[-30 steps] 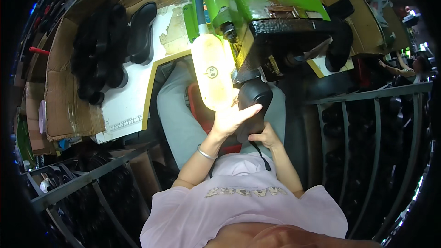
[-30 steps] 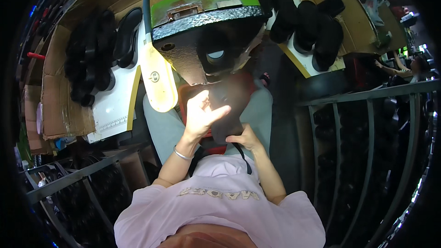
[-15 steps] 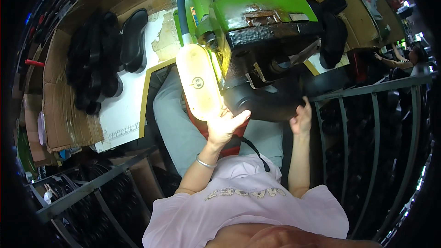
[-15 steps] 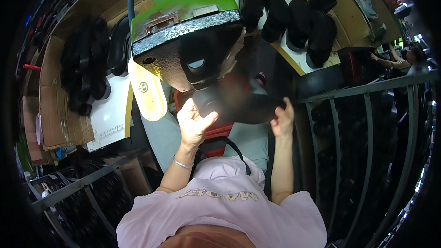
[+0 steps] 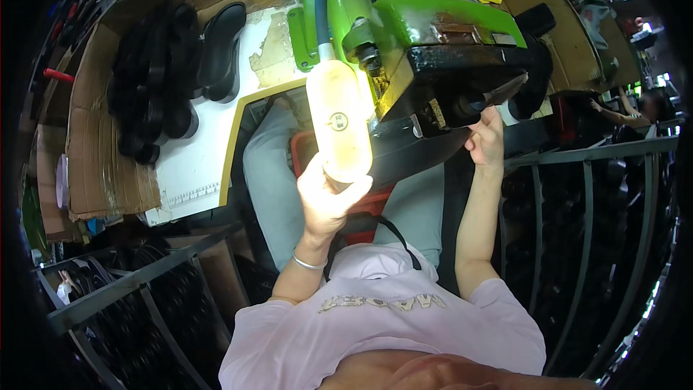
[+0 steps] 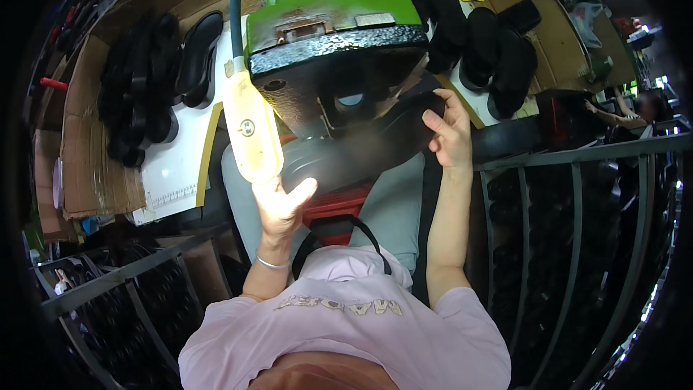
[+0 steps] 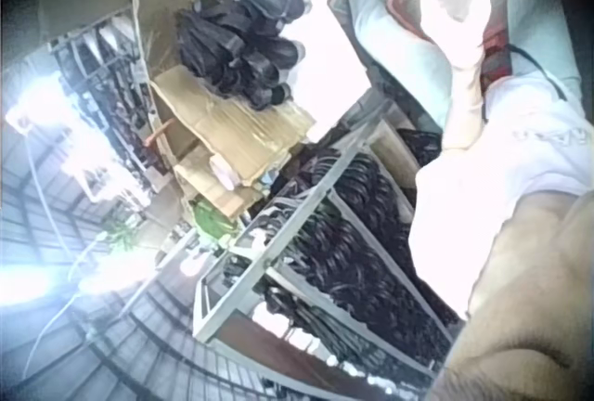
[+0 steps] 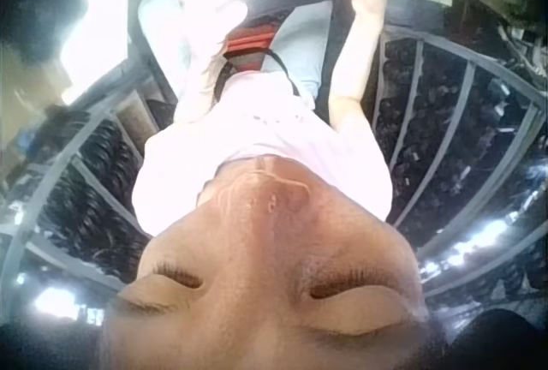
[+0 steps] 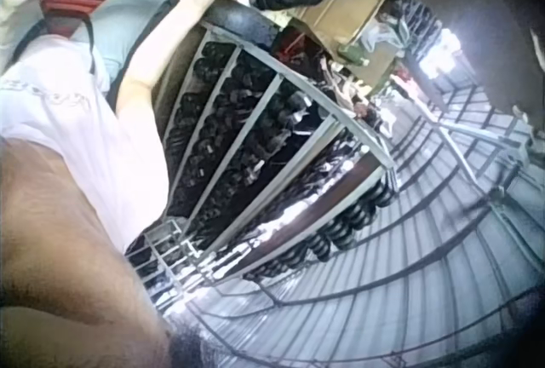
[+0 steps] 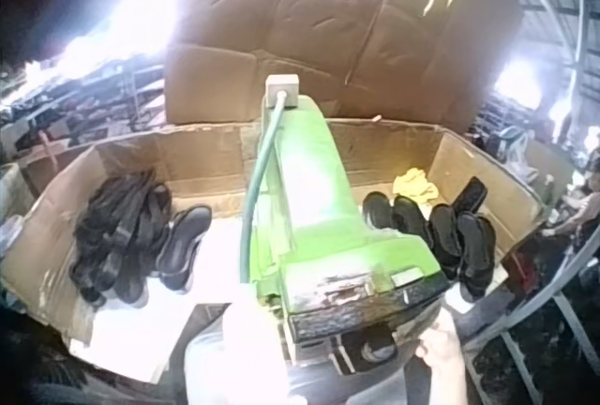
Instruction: The person repeatedly picks up black shoe parts from a pile and presses them against a rotating grinding wheel on a green machine. The person handles the parts one by one, grinding the edges and then placing them back on the pile.
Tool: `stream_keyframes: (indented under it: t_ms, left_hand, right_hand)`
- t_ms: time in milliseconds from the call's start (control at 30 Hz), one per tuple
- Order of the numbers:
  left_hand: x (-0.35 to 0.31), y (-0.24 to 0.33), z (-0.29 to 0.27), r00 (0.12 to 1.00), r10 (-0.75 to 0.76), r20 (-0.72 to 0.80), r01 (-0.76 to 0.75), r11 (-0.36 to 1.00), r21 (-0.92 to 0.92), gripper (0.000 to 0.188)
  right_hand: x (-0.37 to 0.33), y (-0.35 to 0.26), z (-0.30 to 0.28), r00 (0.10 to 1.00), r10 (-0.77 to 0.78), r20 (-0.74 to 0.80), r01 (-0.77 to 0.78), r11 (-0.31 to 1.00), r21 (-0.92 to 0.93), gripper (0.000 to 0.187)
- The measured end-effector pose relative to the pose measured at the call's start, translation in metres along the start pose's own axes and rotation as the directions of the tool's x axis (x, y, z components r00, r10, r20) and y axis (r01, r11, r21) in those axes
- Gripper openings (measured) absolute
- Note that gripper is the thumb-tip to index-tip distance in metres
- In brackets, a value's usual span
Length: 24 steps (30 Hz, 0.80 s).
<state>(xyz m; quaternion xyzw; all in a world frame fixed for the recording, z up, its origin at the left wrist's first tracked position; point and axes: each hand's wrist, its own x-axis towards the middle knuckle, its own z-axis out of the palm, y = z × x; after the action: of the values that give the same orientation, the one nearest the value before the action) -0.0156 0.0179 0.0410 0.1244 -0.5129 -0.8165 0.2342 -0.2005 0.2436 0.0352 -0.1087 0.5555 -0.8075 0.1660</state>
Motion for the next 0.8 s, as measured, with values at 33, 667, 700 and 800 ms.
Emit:
stream_keyframes:
  t_ms: [33,667,700,800]
  left_hand:
    - [-0.001,0.005,-0.005,1.000,0.011,-0.018,-0.011,0.999,0.031,0.039]
    - [-0.009,0.020,-0.091,0.997,-0.072,-0.011,0.072,0.997,-0.040,0.044]
    - [-0.012,0.018,-0.090,0.997,-0.072,-0.020,0.071,0.997,-0.032,0.045]
    - [-0.012,0.012,-0.073,0.999,-0.033,0.008,0.032,0.997,0.077,0.044]
  right_hand:
    - [-0.003,0.002,0.005,1.000,0.006,-0.016,-0.007,1.000,-0.013,0.044]
    - [-0.035,0.037,0.069,1.000,-0.004,0.031,0.004,1.000,0.015,0.042]
    - [-0.037,0.037,0.069,1.000,-0.023,0.021,0.023,1.000,0.014,0.042]
    - [-0.037,0.028,0.054,0.998,-0.063,-0.018,0.063,0.997,0.041,0.042]
